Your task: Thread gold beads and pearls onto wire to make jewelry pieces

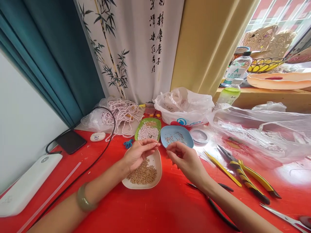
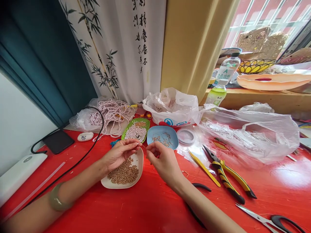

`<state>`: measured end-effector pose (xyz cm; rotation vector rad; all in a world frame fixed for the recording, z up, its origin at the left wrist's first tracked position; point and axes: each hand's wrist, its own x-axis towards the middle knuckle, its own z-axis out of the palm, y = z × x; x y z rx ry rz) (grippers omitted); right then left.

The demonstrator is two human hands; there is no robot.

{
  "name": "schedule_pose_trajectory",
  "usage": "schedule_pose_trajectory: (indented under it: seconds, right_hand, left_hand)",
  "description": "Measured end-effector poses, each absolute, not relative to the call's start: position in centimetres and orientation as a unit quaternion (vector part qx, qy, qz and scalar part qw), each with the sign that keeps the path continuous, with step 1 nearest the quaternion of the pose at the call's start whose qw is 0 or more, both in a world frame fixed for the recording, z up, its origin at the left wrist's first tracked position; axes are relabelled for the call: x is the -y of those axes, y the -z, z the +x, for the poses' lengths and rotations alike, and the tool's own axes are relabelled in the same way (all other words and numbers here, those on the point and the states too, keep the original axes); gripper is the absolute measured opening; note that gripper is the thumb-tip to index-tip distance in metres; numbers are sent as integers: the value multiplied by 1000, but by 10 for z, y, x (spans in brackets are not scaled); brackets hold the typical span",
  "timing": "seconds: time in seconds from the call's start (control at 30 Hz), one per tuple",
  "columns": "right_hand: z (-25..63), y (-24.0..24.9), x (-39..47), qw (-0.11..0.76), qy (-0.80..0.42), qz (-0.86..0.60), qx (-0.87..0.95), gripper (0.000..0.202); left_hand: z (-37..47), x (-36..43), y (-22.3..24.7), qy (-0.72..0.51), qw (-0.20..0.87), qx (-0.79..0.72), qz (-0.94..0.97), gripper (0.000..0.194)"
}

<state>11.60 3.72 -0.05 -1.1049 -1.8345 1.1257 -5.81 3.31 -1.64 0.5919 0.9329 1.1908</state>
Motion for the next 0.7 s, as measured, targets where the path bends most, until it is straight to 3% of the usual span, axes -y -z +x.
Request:
schedule_pose_trajectory:
  seconds: [0.23, 0.5, 0.7]
  right_hand:
    - [117, 3, -38, 355, -477, -415, 689, 15]
    - [117, 7, -27, 395, -184, -414, 800, 10]
    - [116, 6, -23, 401, -125, -409, 810, 11]
  left_hand:
    - [-61, -33, 22, -507, 715, -395, 274, 12]
    - [-57, -30, 19, -498, 719, -396, 279, 14]
    - [-56, -30, 18, -487, 721, -407, 279, 16]
